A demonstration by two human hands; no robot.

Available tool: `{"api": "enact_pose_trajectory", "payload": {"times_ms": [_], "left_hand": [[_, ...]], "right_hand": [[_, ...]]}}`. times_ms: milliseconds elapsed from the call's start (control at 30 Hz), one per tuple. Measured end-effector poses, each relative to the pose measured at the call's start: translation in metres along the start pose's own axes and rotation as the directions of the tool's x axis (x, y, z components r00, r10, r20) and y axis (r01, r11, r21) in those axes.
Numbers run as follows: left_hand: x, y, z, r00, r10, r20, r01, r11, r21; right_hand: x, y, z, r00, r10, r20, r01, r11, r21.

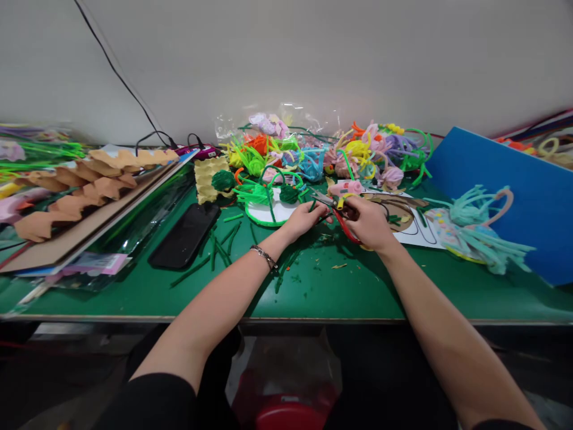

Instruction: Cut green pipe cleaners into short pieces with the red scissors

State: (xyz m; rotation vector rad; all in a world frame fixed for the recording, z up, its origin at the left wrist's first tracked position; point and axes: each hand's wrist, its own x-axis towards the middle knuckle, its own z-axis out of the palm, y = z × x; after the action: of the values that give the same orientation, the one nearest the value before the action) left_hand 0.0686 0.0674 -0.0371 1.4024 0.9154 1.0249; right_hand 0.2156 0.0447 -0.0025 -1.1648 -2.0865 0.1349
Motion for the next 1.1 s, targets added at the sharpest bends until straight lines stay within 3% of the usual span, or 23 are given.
{"api": "enact_pose_trajectory", "payload": {"times_ms": [300, 500, 700, 867, 967, 1100], "left_hand": [[0.0, 0.0, -0.001, 0.999, 0.015, 0.037, -0.016, 1.0, 0.019], [0.0, -0.002, -0.003, 0.999, 0.008, 0.051, -0.01, 0.999, 0.041], [0.0, -0.001, -0.002, 0.998, 0.009, 0.063, -0.012, 0.998, 0.056], [-0.003, 0.002, -0.002, 0.995, 0.024, 0.092, -0.03, 0.998, 0.06], [-0.003, 0.001, -0.001, 0.99, 0.083, 0.113, -0.098, 0.987, 0.127], [-0.002, -0.005, 0.005, 0.976, 0.205, 0.067, -0.216, 0.922, 0.321]], "right_hand": [[0.0, 0.0, 0.005, 0.987, 0.055, -0.153, -0.049, 0.998, 0.047], [-0.001, 0.004, 0.007, 0.97, 0.186, -0.154, -0.144, 0.958, 0.249], [0.0, 0.001, -0.004, 0.941, 0.256, -0.222, -0.138, 0.888, 0.438], [-0.005, -0.007, -0.014, 0.971, 0.228, -0.067, -0.144, 0.789, 0.598], [-0.005, -0.011, -0.013, 0.975, 0.22, -0.008, -0.18, 0.815, 0.55], [-0.002, -0.012, -0.011, 0.965, 0.261, -0.025, -0.213, 0.836, 0.506]]}}
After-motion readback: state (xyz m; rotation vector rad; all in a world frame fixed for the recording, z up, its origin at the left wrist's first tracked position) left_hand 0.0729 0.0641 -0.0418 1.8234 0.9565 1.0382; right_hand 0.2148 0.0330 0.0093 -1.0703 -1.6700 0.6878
